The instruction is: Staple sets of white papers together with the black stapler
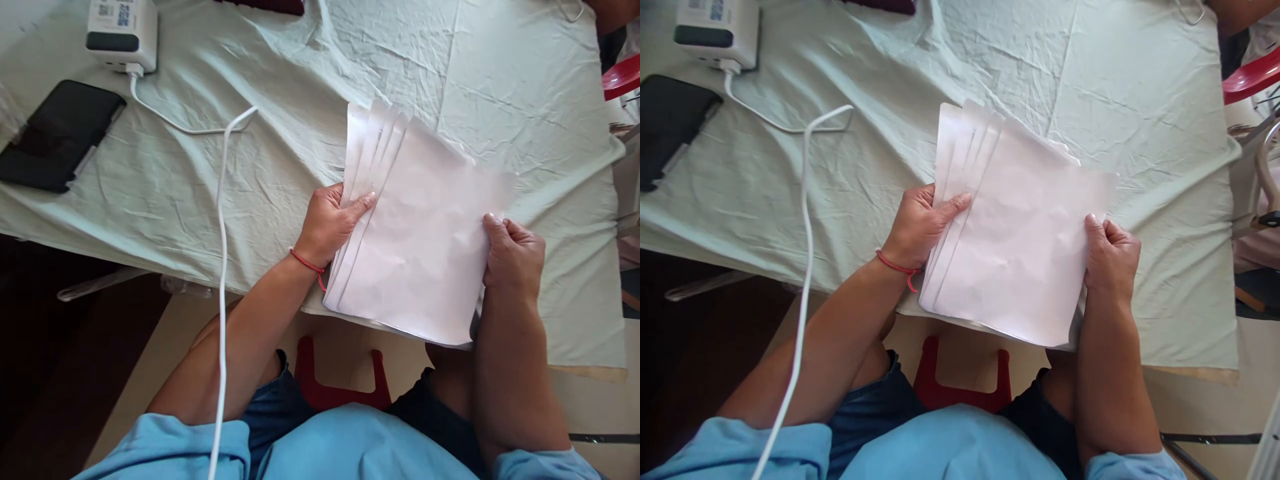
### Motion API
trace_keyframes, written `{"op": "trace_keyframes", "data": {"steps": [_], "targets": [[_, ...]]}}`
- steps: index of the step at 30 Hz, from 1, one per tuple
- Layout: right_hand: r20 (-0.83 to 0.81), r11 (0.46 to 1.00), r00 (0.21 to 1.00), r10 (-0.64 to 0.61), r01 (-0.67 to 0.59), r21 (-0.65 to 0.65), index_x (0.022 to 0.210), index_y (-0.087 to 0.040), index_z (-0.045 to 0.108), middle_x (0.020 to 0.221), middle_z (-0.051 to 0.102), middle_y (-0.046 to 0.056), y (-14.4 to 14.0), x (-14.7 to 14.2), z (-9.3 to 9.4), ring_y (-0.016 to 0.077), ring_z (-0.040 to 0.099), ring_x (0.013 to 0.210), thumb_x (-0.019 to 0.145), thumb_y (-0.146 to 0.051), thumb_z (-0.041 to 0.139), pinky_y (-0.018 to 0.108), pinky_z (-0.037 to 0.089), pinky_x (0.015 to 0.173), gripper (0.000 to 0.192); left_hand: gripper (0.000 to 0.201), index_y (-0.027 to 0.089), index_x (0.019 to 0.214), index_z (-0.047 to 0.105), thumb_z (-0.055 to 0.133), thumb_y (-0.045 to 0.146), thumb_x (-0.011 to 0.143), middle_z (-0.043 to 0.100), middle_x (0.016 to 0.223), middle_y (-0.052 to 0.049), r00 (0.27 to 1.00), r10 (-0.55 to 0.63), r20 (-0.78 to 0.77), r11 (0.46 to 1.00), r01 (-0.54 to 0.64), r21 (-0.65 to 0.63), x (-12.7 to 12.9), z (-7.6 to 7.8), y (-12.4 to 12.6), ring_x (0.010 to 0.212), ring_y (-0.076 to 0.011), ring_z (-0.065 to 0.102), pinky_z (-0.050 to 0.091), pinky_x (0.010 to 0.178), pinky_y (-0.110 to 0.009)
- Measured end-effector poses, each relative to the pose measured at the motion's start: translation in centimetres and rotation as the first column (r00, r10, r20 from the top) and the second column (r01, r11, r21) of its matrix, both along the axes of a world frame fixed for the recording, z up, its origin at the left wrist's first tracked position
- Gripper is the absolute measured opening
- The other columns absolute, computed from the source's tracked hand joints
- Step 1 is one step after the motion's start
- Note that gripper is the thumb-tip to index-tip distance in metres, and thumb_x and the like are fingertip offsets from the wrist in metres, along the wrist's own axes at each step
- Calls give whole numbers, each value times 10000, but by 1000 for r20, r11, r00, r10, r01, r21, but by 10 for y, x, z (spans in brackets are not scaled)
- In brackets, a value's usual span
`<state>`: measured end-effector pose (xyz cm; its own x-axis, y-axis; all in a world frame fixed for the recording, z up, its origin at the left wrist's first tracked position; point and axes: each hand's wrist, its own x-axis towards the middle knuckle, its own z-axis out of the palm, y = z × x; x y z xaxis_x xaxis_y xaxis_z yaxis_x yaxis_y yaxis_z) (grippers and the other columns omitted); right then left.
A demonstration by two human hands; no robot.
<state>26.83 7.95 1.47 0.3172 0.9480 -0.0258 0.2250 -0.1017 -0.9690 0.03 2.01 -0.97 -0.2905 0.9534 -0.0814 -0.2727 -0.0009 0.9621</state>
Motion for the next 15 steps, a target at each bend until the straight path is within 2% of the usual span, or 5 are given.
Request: {"op": "trace_keyframes", "data": {"steps": [5, 10, 15], "targets": [[-5, 1000, 1000, 21, -21, 5, 562, -187, 524, 592, 420, -62, 1, 0, -4, 47, 332, 542, 720, -401, 872, 218, 301, 476, 438, 355, 238, 911, 876, 945, 568, 802, 878, 1007, -65, 999, -4, -40, 1000, 4, 2, 0, 0, 0, 1082, -310, 818, 678, 954, -414], [-22, 1000, 1000, 13, -13, -1, 562, -185, 535, 579, 433, -65, 2, 0, -5, 44, 344, 527, 702, -393, 872, 215, 326, 473, 420, 431, 226, 928, 874, 907, 643, 823, 874, 992, -63, 997, -5, -78, 1000, 6, 12, 0, -1, -1, 1027, -296, 816, 673, 877, -378], [-12, 1000, 1000, -8, 8, -9, 559, -185, 549, 561, 435, -65, 1, -2, -3, 47, 336, 527, 698, -369, 859, 207, 319, 461, 386, 391, 224, 894, 868, 981, 572, 757, 863, 940, -57, 992, -24, -120, 999, 20, -36, -1, 2, -3, 902, -282, 807, 662, 776, -372]]}}
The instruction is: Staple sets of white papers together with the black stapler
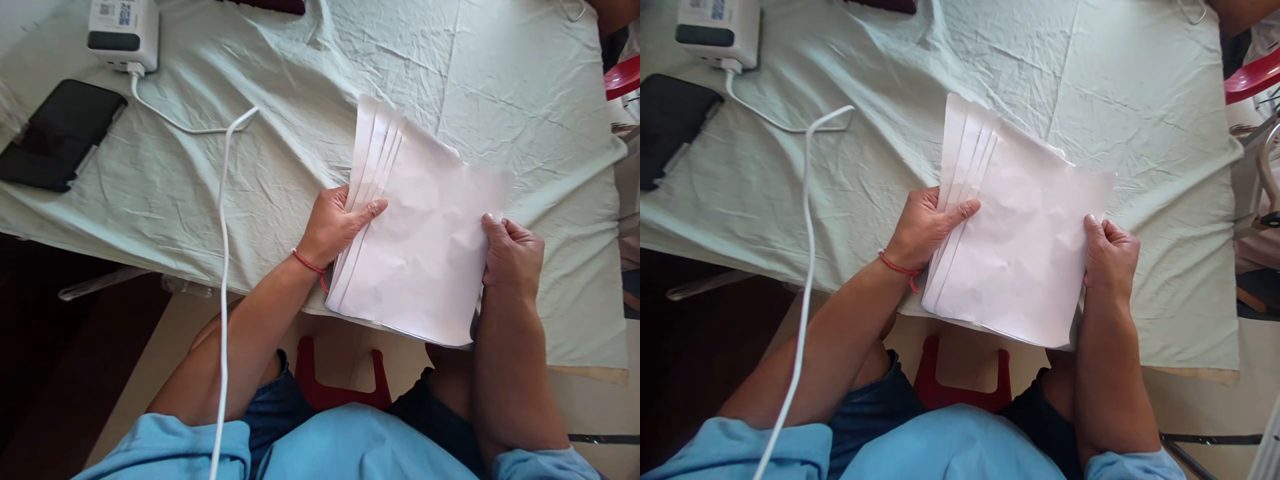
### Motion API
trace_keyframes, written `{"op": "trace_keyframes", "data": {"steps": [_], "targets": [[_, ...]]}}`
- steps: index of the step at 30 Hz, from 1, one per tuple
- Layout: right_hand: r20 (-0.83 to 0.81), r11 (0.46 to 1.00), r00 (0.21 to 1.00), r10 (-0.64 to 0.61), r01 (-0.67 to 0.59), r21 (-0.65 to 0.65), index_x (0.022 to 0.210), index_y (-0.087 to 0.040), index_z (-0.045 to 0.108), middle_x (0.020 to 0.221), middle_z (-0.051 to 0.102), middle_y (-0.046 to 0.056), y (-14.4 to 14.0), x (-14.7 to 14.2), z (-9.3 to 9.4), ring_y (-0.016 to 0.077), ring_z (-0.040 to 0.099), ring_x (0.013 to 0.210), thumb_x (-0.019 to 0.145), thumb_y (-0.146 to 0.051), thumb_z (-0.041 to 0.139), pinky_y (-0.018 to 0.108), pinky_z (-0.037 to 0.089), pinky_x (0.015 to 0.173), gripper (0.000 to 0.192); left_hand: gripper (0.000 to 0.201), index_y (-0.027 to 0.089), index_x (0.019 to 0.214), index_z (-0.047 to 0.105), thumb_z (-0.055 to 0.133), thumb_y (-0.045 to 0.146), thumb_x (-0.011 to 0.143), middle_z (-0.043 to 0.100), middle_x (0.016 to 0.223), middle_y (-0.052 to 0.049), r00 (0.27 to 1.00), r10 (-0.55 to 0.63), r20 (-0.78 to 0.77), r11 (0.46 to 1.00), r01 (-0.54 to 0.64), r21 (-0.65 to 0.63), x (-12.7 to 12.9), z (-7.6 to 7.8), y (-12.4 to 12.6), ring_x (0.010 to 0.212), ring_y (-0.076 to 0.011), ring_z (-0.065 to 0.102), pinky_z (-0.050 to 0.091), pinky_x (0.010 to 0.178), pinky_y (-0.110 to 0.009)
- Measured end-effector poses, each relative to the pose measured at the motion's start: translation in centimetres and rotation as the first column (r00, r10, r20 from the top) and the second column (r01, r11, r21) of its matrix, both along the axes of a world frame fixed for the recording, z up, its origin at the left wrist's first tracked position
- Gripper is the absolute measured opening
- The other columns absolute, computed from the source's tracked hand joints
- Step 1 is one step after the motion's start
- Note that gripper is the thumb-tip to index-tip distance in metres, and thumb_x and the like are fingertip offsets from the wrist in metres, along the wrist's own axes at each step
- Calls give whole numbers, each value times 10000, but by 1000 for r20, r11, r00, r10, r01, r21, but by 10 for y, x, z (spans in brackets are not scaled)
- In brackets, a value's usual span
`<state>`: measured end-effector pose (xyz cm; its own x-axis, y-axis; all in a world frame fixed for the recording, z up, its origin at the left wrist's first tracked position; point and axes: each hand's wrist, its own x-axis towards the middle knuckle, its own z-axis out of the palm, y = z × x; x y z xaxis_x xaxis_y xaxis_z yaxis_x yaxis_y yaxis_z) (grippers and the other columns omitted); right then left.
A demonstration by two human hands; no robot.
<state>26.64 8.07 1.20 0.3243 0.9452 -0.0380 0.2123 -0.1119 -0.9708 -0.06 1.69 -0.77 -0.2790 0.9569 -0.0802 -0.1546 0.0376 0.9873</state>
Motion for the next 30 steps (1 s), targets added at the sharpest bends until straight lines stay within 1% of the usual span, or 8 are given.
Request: {"op": "trace_keyframes", "data": {"steps": [4, 12, 16, 18, 21, 25, 27, 30], "targets": [[4, 1000, 1000, -16, 16, -2, 581, -179, 591, 578, 489, -47, 0, 0, 0, 60, 391, 534, 688, -374, 853, 209, 345, 461, 343, 359, 210, 901, 869, 995, 506, 744, 873, 972, -69, 999, -33, 15, 999, 33, -20, -1, 0, 0, 906, -286, 816, 675, 791, -384], [19, 1000, 1000, 10, -10, -9, 608, -191, 564, 590, 448, -64, 2, 8, -6, 59, 351, 527, 726, -393, 864, 222, 279, 445, 380, 310, 207, 845, 868, 1003, 460, 728, 869, 920, -60, 998, -60, 18, 998, 60, -19, -1, 0, 0, 866, -282, 817, 680, 766, -381], [-11, 1000, 999, 30, -30, 4, 617, -192, 564, 599, 454, -65, 1, 6, -6, 58, 352, 534, 734, -410, 892, 219, 303, 450, 410, 324, 193, 855, 866, 1004, 459, 732, 867, 936, -67, 997, -52, 62, 997, 55, -56, 0, 2, -2, 867, -271, 819, 680, 767, -373], [-38, 998, 997, 66, -67, 0, 658, -192, 587, 621, 490, -63, -1, 4, -5, 59, 397, 546, 756, -457, 911, 203, 349, 468, 430, 357, 190, 874, 858, 1011, 474, 723, 869, 959, -75, 992, -6, 127, 998, 13, -57, -1, 3, -1, 893, -277, 827, 690, 786, -376], [-58, 994, 993, 106, -107, -27, 756, -195, 656, 700, 610, -39, -3, 1, -5, 73, 542, 594, 804, -561, 908, 192, 452, 520, 447, 466, 193, 945, 834, 1028, 528, 685, 873, 1000, -87, 961, 129, 246, 992, -123, -40, -6, -1, 5, 991, -312, 839, 713, 839, -398], [-122, 980, 978, 171, -181, -77, 786, -184, 722, 641, 646, -9, -3, 2, -3, 90, 570, 516, 759, -730, 902, 204, 450, 454, 575, 546, 201, 1058, 787, 973, 599, 734, 869, 1143, -101, 897, 312, 313, 945, -327, -3, -20, -21, 16, 1225, -353, 803, 717, 977, -442], [-195, 947, 947, 254, -284, -148, 770, -178, 741, 667, 723, 54, -2, 4, 0, 132, 630, 510, 739, -843, 843, 236, 495, 439, 674, 482, 230, 1067, 776, 944, 575, 775, 859, 1228, -84, 876, 340, 342, 929, -368, 21, -26, -31, 21, 1336, -352, 759, 699, 1060, -451], [-309, 832, 855, 416, -495, -250, 822, -180, 791, 817, 821, 142, -7, 3, 4, 204, 749, 612, 764, -957, 711, 282, 575, 472, 783, 375, 242, 1064, 777, 940, 452, 800, 846, 1300, -66, 804, 361, 473, 918, -396, -28, -28, -35, 24, 1413, -338, 718, 655, 1158, -442]]}}
